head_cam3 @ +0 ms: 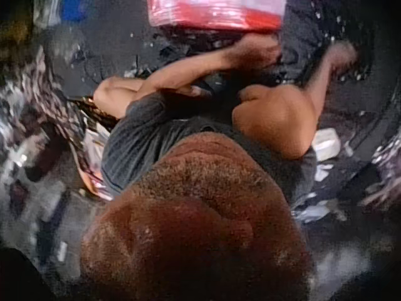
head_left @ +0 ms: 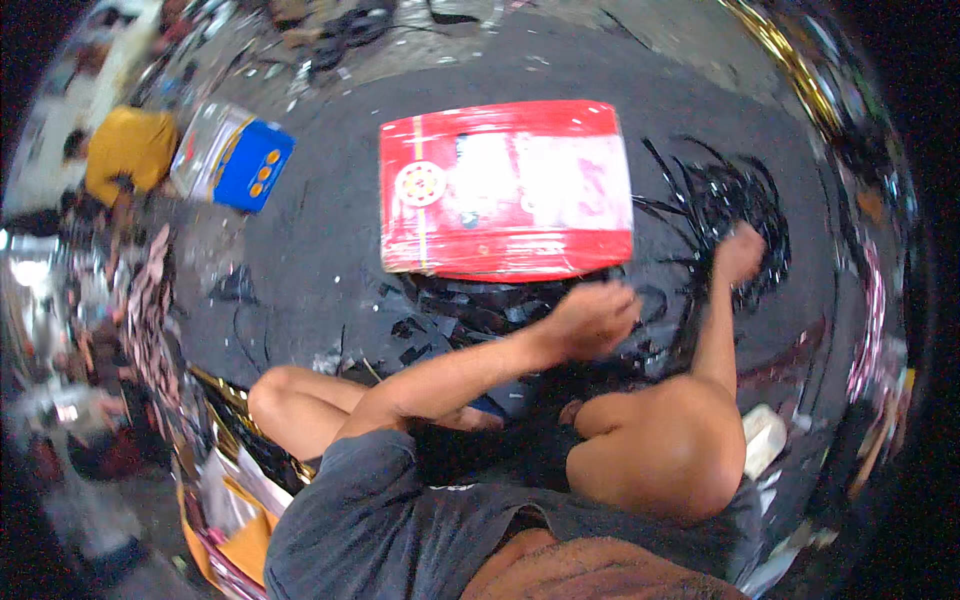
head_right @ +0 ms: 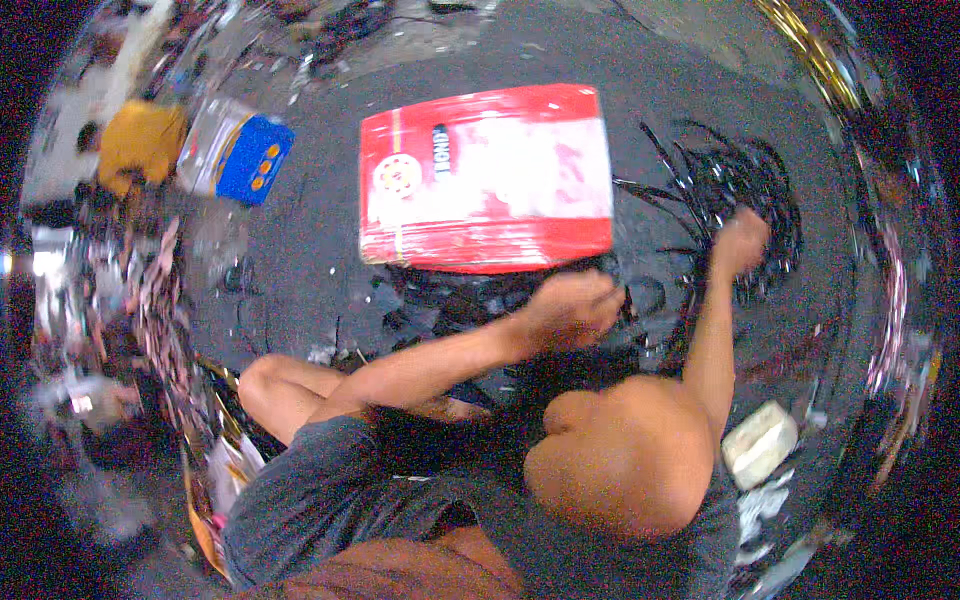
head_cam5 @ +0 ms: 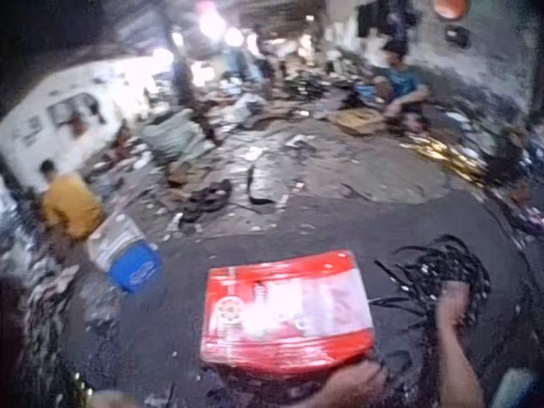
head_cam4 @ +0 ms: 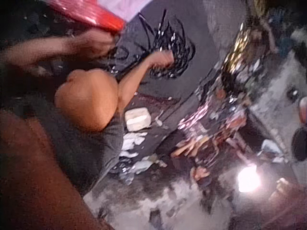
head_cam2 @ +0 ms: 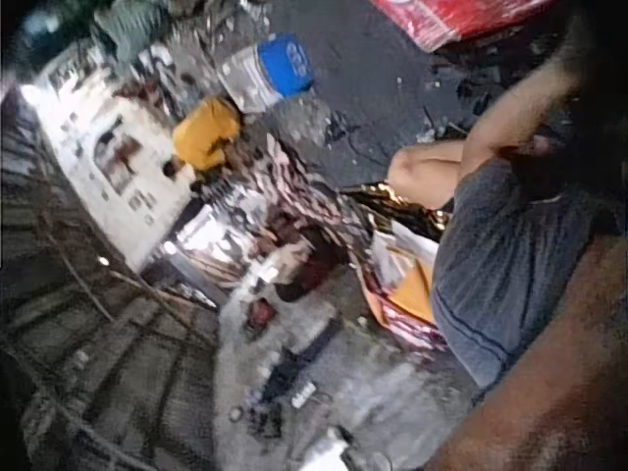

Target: The person wraps a red and white box with black plastic straps. They repeatedly pull straps from a pile, wrap them around the box, and secure them by hand.

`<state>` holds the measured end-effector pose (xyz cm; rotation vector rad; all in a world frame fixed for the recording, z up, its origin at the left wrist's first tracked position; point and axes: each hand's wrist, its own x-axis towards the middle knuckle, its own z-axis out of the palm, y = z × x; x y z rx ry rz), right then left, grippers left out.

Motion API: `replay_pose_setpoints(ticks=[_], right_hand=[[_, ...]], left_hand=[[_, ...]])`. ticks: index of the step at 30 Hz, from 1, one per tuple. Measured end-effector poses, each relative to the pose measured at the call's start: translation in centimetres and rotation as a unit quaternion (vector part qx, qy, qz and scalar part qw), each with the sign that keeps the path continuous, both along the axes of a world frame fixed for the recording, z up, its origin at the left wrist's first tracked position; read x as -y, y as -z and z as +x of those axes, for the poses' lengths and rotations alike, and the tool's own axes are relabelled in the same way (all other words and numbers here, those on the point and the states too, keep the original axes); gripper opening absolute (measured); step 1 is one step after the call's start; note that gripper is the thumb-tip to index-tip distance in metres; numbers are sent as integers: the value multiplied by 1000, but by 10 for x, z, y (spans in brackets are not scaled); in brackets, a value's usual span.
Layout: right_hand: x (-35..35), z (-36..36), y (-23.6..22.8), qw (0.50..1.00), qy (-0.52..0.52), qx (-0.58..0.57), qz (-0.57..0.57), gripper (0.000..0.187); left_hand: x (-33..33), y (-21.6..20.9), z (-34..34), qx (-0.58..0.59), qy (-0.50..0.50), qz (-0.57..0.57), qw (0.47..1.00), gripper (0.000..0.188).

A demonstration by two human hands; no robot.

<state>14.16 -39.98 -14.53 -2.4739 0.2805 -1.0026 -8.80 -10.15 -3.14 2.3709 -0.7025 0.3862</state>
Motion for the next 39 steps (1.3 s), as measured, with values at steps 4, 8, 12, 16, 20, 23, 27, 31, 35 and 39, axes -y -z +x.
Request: replay_pose_setpoints(ticks=[4, 8, 12, 16, 20, 23, 27, 31, 35, 39], right_hand=[[-29, -2, -122, 990, -9, 122, 67, 28], [-69, -43, -180, 837, -350, -243, 343, 19], [-135, -109, -213, 662, -567, -451, 193, 12], [-153, -142, -197, 516, -592, -610, 104, 19], [-140, -161, -152, 524, -658, -536, -68, 46], [-138, -161, -165, 514, -696, -499, 39, 58], [-134, -156, -231, 557, -575, -539, 264, 58], [-134, -155, -305, 570, -596, -468, 317, 37], [-128, -135, -315, 706, -571, -322, 267, 10], [-117, -75, -294, 780, -513, -267, 239, 14]], left_hand=[[17, 99, -67, -148, -157, 134, 967, 21], [22, 91, -57, -292, -141, 1, 946, 18], [8, 43, -44, -254, -59, 4, 965, 20], [-20, 73, -44, -341, -7, 151, 928, 42], [-41, 51, -51, -344, 9, 83, 935, 28], [-34, -35, -31, -306, -40, 66, 949, 27], [-62, -126, -10, -279, -81, -160, 943, 21], [-70, -166, -14, -260, -71, -168, 948, 14], [-103, -183, -12, -372, -77, -242, 893, 21], [-203, -183, -25, -411, -170, -274, 853, 25]])
